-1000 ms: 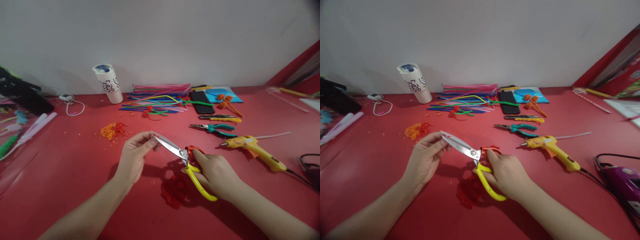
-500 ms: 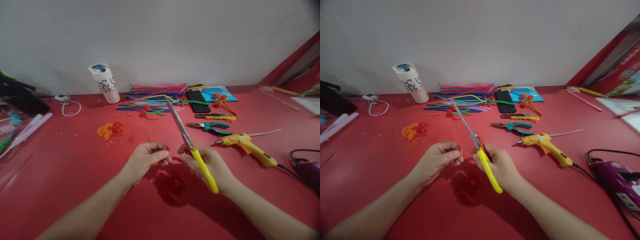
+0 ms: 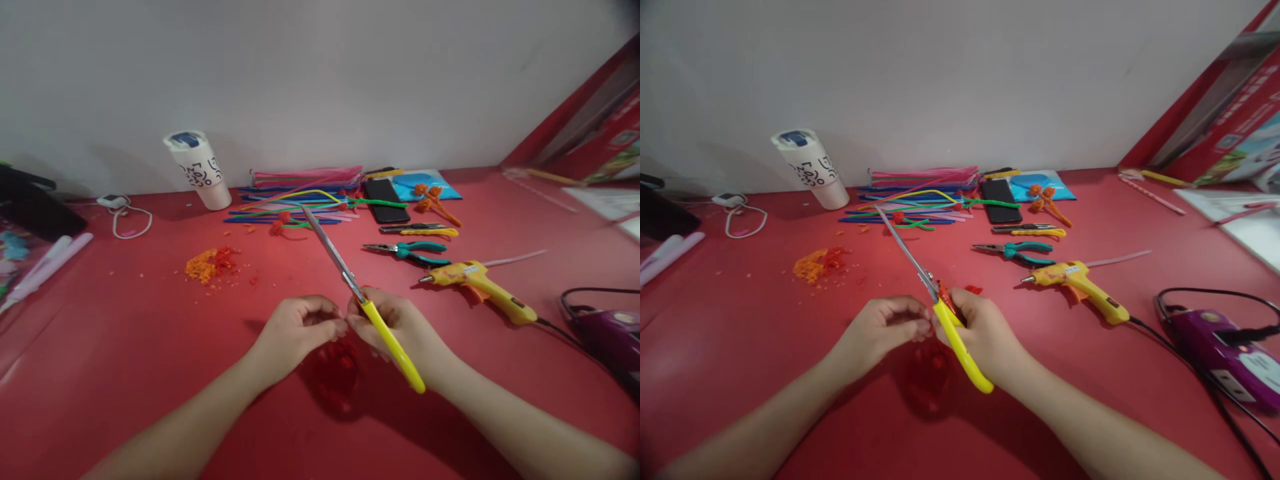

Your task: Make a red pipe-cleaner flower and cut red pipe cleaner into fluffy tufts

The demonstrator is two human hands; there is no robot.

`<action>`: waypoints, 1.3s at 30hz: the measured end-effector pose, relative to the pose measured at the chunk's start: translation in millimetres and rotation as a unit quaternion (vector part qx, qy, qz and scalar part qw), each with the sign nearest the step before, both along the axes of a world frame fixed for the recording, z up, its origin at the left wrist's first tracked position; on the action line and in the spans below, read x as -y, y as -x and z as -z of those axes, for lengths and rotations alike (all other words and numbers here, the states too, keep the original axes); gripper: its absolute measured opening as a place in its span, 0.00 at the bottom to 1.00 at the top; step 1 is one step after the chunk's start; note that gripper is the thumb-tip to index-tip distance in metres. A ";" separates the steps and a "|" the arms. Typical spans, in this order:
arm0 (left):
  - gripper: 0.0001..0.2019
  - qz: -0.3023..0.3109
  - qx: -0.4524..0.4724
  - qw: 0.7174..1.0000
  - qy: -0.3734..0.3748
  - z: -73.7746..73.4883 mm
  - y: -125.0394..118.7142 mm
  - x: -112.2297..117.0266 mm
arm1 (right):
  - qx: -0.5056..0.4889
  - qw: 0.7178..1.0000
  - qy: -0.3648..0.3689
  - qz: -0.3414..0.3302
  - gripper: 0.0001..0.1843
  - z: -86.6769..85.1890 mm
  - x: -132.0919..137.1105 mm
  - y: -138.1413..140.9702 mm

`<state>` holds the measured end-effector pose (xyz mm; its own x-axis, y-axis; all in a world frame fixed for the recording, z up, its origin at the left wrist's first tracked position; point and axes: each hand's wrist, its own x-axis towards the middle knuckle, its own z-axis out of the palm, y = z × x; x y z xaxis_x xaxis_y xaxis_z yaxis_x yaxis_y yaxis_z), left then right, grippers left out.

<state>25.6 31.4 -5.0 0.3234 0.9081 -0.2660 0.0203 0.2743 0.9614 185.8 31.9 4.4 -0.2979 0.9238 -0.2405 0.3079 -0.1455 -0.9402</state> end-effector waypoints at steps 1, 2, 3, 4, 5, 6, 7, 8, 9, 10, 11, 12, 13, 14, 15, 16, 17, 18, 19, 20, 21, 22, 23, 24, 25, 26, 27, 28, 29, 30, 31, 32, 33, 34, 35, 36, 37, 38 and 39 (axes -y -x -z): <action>0.04 0.002 -0.015 1.000 -0.011 1.3 -0.5 0.6 | 0.004 1.000 -0.007 0.003 0.07 0.2 0.2 1.4; 0.04 0.005 -0.030 0.999 -0.020 2.3 -1.1 1.3 | 0.010 1.000 -0.018 0.007 0.07 0.8 0.4 2.8; 0.05 0.008 -0.044 0.999 -0.030 2.9 -1.8 2.1 | 0.017 0.999 -0.031 0.011 0.08 1.8 0.6 3.9; 0.05 0.010 -0.060 0.997 -0.041 2.9 -2.4 2.9 | 0.024 0.999 -0.044 0.013 0.08 2.9 0.8 4.8; 0.04 0.014 -0.077 0.996 -0.052 2.2 -3.0 3.6 | 0.031 0.998 -0.055 0.013 0.08 4.1 1.0 5.2; 0.04 0.016 -0.090 0.994 -0.060 1.2 -3.3 3.9 | 0.038 0.997 -0.063 0.013 0.09 5.2 1.0 5.2; 0.04 0.015 -0.097 0.993 -0.064 -0.3 -3.4 3.9 | 0.045 0.997 -0.069 0.011 0.09 6.1 0.8 4.6; 0.03 0.009 -0.094 0.994 -0.063 -1.9 -3.1 3.5 | 0.052 0.996 -0.075 0.008 0.09 6.6 0.4 3.4; 0.02 -0.003 -0.080 0.995 -0.056 -3.5 -2.4 2.6 | 0.061 0.995 -0.083 0.004 0.10 6.8 -0.3 1.6; 0.02 -0.023 -0.058 0.997 -0.043 -4.9 -1.3 1.4 | 0.076 0.992 -0.097 -0.002 0.11 6.6 -1.3 -0.7; 0.02 -0.051 -0.031 0.998 -0.031 -6.1 0.3 -0.2 | 0.102 0.988 -0.114 -0.011 0.12 6.2 -2.3 -3.5; 0.02 -0.084 -0.002 0.996 -0.022 -7.0 2.2 -1.9 | 0.137 0.981 -0.135 -0.020 0.14 5.8 -3.4 -6.5; 0.02 -0.122 0.026 0.992 -0.018 -7.8 4.4 -3.7 | 0.180 0.970 -0.158 -0.031 0.15 5.5 -4.5 -9.5; 0.03 -0.158 0.054 0.986 -0.019 -8.4 6.8 -5.4 | 0.229 0.956 -0.181 -0.041 0.15 5.6 -5.4 -12.3; 0.04 -0.188 0.078 0.979 -0.023 -8.9 9.1 -6.9 | 0.276 0.938 -0.202 -0.051 0.16 6.1 -6.1 -14.7; 0.04 -0.211 0.100 0.972 -0.029 -9.5 11.4 -8.2 | 0.317 0.920 -0.224 -0.062 0.16 7.2 -6.6 -16.7; 0.05 -0.226 0.117 0.966 -0.036 -10.0 13.4 -9.3 | 0.349 0.901 -0.246 -0.075 0.16 8.8 -6.8 -18.3; 0.04 -0.236 0.131 0.962 -0.043 -10.5 15.1 -10.2 | 0.373 0.884 -0.267 -0.087 0.16 10.7 -6.8 -19.3; 0.04 -0.242 0.141 0.959 -0.051 -10.9 16.4 -10.9 | 0.392 0.869 -0.286 -0.099 0.16 12.8 -6.6 -20.0; 0.04 -0.246 0.148 0.956 -0.058 -11.3 17.5 -11.5 | 0.405 0.856 -0.301 -0.110 0.16 14.8 -6.3 -20.4; 0.03 -0.249 0.155 0.954 -0.063 -11.5 18.2 -12.0 | 0.414 0.847 -0.313 -0.118 0.16 16.7 -5.9 -20.5; 0.03 -0.254 0.160 0.951 -0.067 -11.6 18.8 -12.5 | 0.420 0.840 -0.320 -0.124 0.16 18.2 -5.5 -20.6; 0.02 -0.258 0.164 0.950 -0.070 -11.6 19.2 -12.9 | 0.425 0.835 -0.325 -0.130 0.17 19.4 -5.2 -20.6; 0.02 -0.261 0.167 0.948 -0.074 -11.6 19.4 -13.2 | 0.427 0.832 -0.328 -0.135 0.17 20.2 -4.9 -20.5; 0.02 -0.263 0.169 0.947 -0.077 -11.4 19.7 -13.4 | 0.428 0.829 -0.331 -0.140 0.18 20.7 -4.7 -20.5; 0.02 -0.265 0.170 0.946 -0.081 -11.3 19.9 -13.4 | 0.429 0.827 -0.333 -0.142 0.18 20.9 -4.7 -20.6; 0.01 -0.264 0.169 0.946 -0.085 -11.2 20.2 -13.3 | 0.431 0.825 -0.335 -0.142 0.19 21.1 -4.8 -20.6; 0.01 -0.262 0.168 0.946 -0.088 -11.1 20.4 -13.1 | 0.432 0.824 -0.338 -0.142 0.19 21.1 -4.9 -20.8; 0.01 -0.260 0.165 0.947 -0.089 -11.2 20.7 -12.7 | 0.433 0.822 -0.342 -0.140 0.19 21.0 -5.1 -21.0; 0.01 -0.260 0.161 0.948 -0.089 -11.3 21.0 -12.4 | 0.433 0.820 -0.348 -0.136 0.20 21.0 -5.3 -21.3; 0.01 -0.261 0.158 0.948 -0.089 -11.4 21.2 -12.1 | 0.433 0.817 -0.356 -0.133 0.20 20.9 -5.5 -21.6; 0.01 -0.261 0.155 0.949 -0.088 -11.5 21.4 -11.8 | 0.432 0.814 -0.366 -0.130 0.20 20.9 -5.6 -22.0; 0.01 -0.261 0.155 0.949 -0.089 -11.6 21.5 -11.7 | 0.431 0.811 -0.376 -0.127 0.20 20.8 -5.7 -22.4; 0.01 -0.260 0.154 0.949 -0.089 -11.6 21.5 -11.6 | 0.429 0.807 -0.386 -0.124 0.20 20.8 -5.7 -22.7; 0.00 -0.258 0.156 0.949 -0.091 -11.6 21.5 -11.6 | 0.427 0.805 -0.394 -0.123 0.20 20.9 -5.7 -23.0; 0.00 -0.257 0.157 0.949 -0.092 -11.6 21.4 -11.6 | 0.427 0.803 -0.398 -0.123 0.20 21.0 -5.7 -23.3; 0.01 -0.257 0.159 0.949 -0.092 -11.5 21.2 -11.7 | 0.427 0.801 -0.400 -0.123 0.20 21.1 -5.7 -23.5; 0.01 -0.258 0.161 0.948 -0.091 -11.5 21.1 -11.7 | 0.429 0.800 -0.401 -0.124 0.20 21.3 -5.8 -23.7; 0.01 -0.257 0.162 0.948 -0.090 -11.4 20.9 -11.7 | 0.431 0.799 -0.401 -0.125 0.21 21.6 -5.8 -23.8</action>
<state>4.6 43.2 6.4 -0.1368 0.9892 -0.0534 -0.3762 -0.0020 0.9265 209.6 37.7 -17.2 -0.5402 0.8215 0.1828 0.8162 0.5643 -0.1240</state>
